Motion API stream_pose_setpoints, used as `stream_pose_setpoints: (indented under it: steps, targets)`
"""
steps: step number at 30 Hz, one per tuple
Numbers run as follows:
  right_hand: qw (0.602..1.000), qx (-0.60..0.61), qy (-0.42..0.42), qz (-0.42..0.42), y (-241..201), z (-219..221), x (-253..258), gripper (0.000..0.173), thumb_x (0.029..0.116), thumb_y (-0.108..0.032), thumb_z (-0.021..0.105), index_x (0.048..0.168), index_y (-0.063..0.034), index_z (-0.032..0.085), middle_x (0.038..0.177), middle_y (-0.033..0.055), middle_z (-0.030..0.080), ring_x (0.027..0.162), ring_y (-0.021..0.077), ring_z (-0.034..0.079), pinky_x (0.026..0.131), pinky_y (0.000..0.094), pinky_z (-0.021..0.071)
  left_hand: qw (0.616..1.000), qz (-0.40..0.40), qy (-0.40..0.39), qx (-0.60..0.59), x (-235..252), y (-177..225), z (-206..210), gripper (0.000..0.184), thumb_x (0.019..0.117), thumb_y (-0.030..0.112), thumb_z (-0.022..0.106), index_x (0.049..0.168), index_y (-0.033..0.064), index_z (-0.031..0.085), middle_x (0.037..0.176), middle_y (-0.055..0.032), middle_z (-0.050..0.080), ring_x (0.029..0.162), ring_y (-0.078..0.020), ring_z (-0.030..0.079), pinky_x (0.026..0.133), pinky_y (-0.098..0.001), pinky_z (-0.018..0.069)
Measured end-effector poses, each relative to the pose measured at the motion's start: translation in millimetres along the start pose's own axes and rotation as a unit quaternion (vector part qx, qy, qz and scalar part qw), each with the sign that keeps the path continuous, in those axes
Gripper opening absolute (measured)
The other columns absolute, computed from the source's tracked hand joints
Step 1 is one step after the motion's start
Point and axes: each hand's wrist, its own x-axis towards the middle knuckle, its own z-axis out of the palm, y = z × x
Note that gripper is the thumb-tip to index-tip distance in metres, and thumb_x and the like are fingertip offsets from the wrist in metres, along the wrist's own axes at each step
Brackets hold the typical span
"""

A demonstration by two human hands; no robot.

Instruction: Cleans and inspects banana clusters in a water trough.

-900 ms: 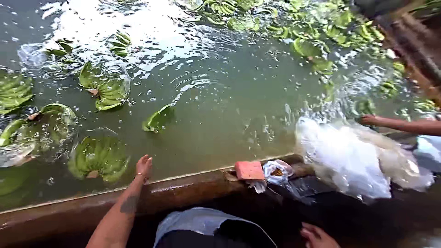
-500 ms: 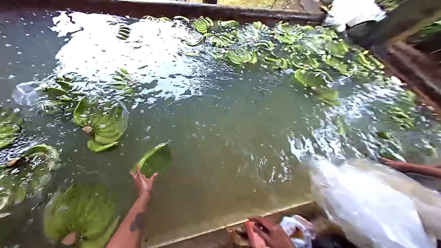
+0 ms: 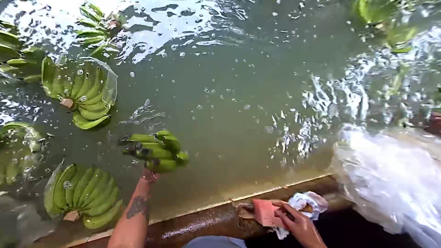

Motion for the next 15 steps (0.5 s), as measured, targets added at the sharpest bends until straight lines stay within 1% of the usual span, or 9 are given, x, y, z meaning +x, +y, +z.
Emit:
stream_pose_setpoints:
  steps: [2,4,5,6,7,8,11,14,15]
  targets:
    - [1.0,-0.003,-0.018,-0.005,1,4,-7,0.032,0.0988,-0.009,0.057,0.127,0.0031,0.067,0.094,0.0161,0.074,0.069,0.0224,0.067,0.066,0.0417,0.0572,0.994,0.037,-0.061,0.088,-16,-9,5,0.026,0.1078,0.003,0.037,0.12,-0.0059,0.058,0.099,-0.0092,0.066,0.088,-0.0107,0.062,0.084,-0.0274,0.0534]
    - [1.0,0.007,-0.024,-0.015,2,8,-13,0.031,0.0988,-0.008,0.058,0.127,0.0024,0.067,0.093,0.0156,0.074,0.07,0.022,0.068,0.066,0.041,0.0575,0.992,0.035,-0.124,-0.013,-4,-36,7,0.028,0.1066,0.011,0.033,0.115,0.0047,0.06,0.096,-0.0044,0.072,0.088,-0.0119,0.068,0.082,-0.0323,0.0576]
    - [0.999,0.011,-0.024,-0.023,3,11,-15,0.031,0.0987,-0.009,0.058,0.126,0.0025,0.068,0.094,0.0158,0.074,0.071,0.0221,0.068,0.067,0.041,0.0577,0.991,0.007,-0.113,-0.067,-3,-42,16,0.031,0.107,0.017,0.03,0.116,0.0091,0.059,0.095,-0.0051,0.073,0.086,-0.0154,0.07,0.078,-0.0361,0.0594]
    - [0.999,0.014,-0.02,-0.033,4,15,-16,0.031,0.0986,-0.009,0.057,0.125,0.0024,0.068,0.093,0.0153,0.074,0.071,0.0218,0.068,0.067,0.0406,0.0577,0.992,-0.02,-0.094,-0.076,-4,-45,25,0.03,0.1082,0.017,0.031,0.13,0.0118,0.05,0.103,-0.0088,0.071,0.09,-0.021,0.07,0.077,-0.0418,0.06]
    - [0.999,0.015,-0.015,-0.04,5,19,-17,0.031,0.0979,-0.009,0.057,0.124,0.002,0.069,0.093,0.015,0.074,0.073,0.0223,0.069,0.069,0.0415,0.0585,0.994,-0.04,-0.076,-0.069,-4,-49,33,0.043,0.1056,0.008,0.036,0.148,0.0144,0.037,0.114,-0.015,0.067,0.095,-0.0284,0.069,0.078,-0.0491,0.0593]
    - [0.999,0.018,-0.015,-0.038,4,22,-18,0.03,0.0979,-0.009,0.058,0.124,0.0019,0.069,0.095,0.0158,0.075,0.078,0.0244,0.071,0.074,0.0439,0.0593,0.995,-0.057,-0.059,-0.048,-4,-53,43,0.056,0.1045,0.004,0.04,0.157,0.0184,0.025,0.123,-0.0196,0.062,0.099,-0.0338,0.068,0.079,-0.0545,0.0586]
    - [0.999,0.028,-0.028,-0.018,-4,23,-22,0.03,0.1011,-0.011,0.058,0.127,0.0012,0.068,0.105,0.0185,0.074,0.095,0.0289,0.072,0.092,0.0486,0.0567,0.992,-0.07,-0.098,0.026,-11,-64,70,0.064,0.1091,0.011,0.037,0.163,0.0246,0.004,0.143,-0.0216,0.05,0.108,-0.035,0.065,0.081,-0.0549,0.0573]
    - [0.999,0.022,-0.041,-0.024,-8,26,-25,0.031,0.1017,-0.014,0.058,0.128,0.0001,0.068,0.109,0.0196,0.073,0.101,0.0303,0.071,0.098,0.0502,0.0539,0.962,-0.085,-0.232,0.119,-38,-37,80,0.058,0.1099,0.016,0.032,0.164,0.0202,0.011,0.165,-0.0118,0.029,0.13,-0.0308,0.057,0.093,-0.0524,0.0555]
    - [0.998,0.02,-0.046,-0.023,-6,28,-27,0.031,0.102,-0.015,0.059,0.128,-0.0005,0.068,0.111,0.0195,0.073,0.102,0.0305,0.071,0.097,0.0504,0.0544,0.949,-0.08,-0.261,0.159,-47,-23,82,0.058,0.1085,0.015,0.036,0.163,0.018,0.018,0.165,-0.0095,0.031,0.132,-0.0284,0.056,0.093,-0.0498,0.0559]
